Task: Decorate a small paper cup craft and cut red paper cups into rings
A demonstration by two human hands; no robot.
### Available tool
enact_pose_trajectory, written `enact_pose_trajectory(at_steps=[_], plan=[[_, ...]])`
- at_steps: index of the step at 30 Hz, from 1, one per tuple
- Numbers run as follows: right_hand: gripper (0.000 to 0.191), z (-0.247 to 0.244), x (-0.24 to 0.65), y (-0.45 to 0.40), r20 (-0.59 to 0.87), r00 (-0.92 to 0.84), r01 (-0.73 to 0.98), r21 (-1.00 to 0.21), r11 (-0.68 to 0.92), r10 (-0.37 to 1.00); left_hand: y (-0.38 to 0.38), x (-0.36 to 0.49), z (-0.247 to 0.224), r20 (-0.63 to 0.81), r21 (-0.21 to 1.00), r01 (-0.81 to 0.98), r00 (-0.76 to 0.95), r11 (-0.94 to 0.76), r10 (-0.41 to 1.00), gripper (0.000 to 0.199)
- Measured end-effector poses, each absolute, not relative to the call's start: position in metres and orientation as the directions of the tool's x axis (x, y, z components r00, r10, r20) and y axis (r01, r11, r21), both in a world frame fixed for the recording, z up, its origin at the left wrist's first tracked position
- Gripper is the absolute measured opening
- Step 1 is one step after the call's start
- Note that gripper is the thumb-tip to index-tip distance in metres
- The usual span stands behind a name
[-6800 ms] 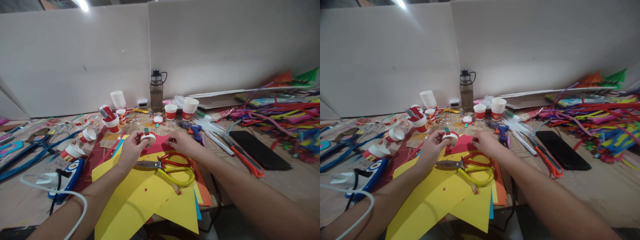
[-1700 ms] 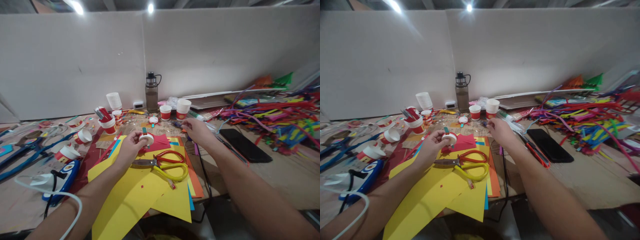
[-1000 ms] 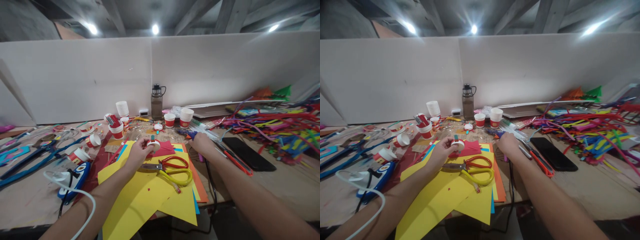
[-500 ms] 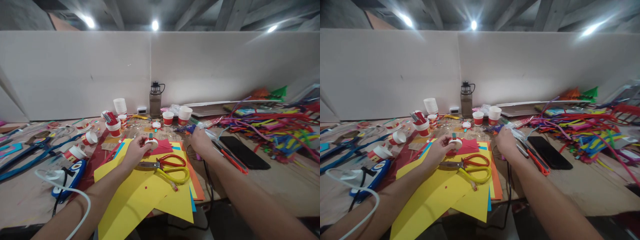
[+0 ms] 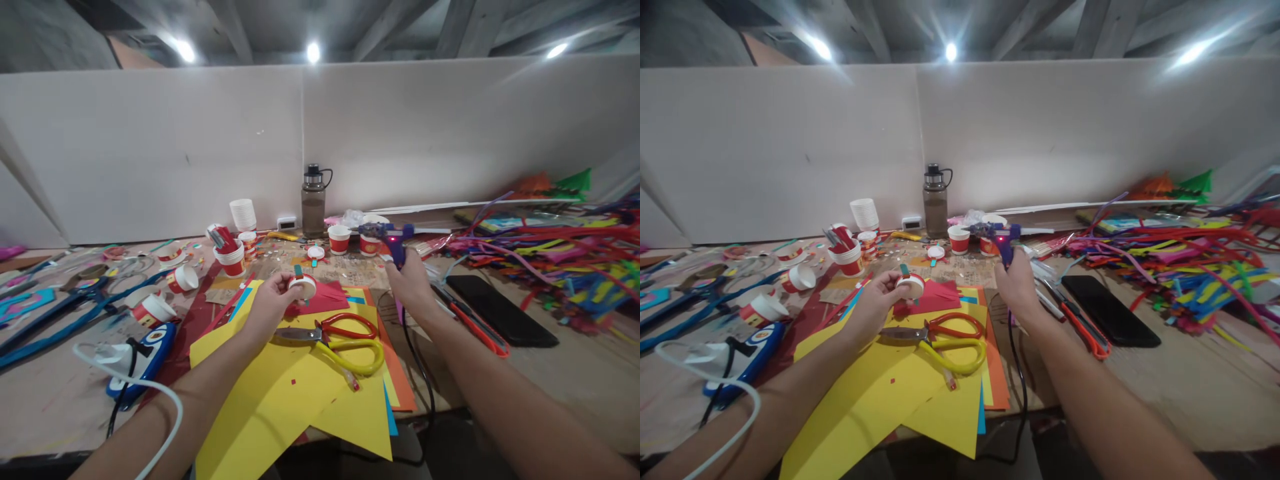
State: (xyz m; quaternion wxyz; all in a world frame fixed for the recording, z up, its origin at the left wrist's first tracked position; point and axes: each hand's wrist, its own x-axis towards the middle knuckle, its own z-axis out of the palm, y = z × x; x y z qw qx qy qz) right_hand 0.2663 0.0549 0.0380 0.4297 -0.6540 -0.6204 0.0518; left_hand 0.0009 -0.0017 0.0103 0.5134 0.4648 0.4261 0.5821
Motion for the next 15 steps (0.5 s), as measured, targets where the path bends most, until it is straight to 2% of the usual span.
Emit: enact_pose_trajectory(at_steps=[2, 6, 11, 13, 15], plan=[[0.02, 0.036, 0.264, 0.057, 0.381, 0.249, 0.693, -0.712, 0.111, 0.89, 0.0, 0.0, 0.011, 0.083, 0.961, -0.259, -0.053, -0.094, 0.995, 0.03], [0.012, 0.029, 0.261, 0.062, 0.202, 0.168, 0.5, -0.861, 0.093, 0.965, -0.001, 0.0, 0.016, 0.018, 0.941, -0.337, -0.074, -0.041, 0.997, 0.035], [0.019, 0.033, 0.258, 0.059, 0.149, 0.128, 0.2, -0.972, 0.121, 0.981, -0.001, 0.0, 0.02, 0.016, 0.938, -0.345, -0.077, -0.041, 0.997, 0.036], [0.023, 0.038, 0.255, 0.055, 0.159, 0.076, 0.088, -0.985, 0.152, 0.984, -0.001, -0.001, 0.018, 0.074, 0.946, -0.309, -0.082, -0.096, 0.994, 0.033], [0.025, 0.044, 0.252, 0.05, 0.215, 0.021, 0.045, -0.976, 0.214, 0.976, -0.001, -0.003, 0.018, 0.178, 0.958, -0.21, -0.095, -0.194, 0.979, 0.028]])
